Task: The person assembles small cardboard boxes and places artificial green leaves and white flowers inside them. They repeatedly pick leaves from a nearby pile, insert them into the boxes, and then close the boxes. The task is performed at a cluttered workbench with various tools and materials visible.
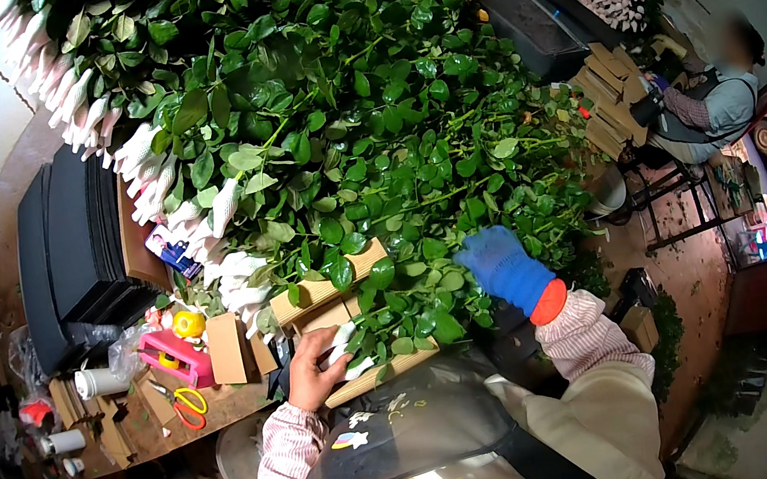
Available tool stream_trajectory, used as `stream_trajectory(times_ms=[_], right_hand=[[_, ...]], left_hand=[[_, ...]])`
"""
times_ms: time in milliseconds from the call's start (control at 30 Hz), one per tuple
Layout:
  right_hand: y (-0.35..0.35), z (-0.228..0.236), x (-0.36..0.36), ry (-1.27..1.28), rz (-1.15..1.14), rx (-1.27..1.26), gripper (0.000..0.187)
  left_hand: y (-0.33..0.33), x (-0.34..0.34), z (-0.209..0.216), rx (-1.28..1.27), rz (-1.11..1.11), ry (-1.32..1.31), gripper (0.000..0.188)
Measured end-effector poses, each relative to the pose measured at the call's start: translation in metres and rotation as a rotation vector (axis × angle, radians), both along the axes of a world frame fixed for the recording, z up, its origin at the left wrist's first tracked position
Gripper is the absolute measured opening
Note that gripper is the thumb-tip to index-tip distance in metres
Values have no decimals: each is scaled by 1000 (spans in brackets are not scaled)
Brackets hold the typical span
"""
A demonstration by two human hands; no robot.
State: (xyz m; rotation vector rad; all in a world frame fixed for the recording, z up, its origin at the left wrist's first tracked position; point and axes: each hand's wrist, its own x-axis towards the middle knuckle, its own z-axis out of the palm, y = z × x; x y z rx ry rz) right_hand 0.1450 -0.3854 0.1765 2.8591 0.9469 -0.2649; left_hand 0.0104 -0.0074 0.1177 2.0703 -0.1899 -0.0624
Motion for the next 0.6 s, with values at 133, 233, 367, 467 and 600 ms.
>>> stream_trajectory(times_ms=[133,233,367,467,600], right_hand=[[55,27,43,-267,-30,420,36],[92,-2,77,-305,-103,125,37],[99,22,97,-270,-113,301,33],[86,72,79,-538,-23,595,30],[63,90,76,-476,72,676,35]], left_hand=[[-5,4,12,86,-37,-22,48],[-7,9,9,90,-39,-27,37],[-13,8,-2,99,106,-77,21],[-15,7,-5,102,156,-161,16],[-15,9,-5,78,157,-161,17]])
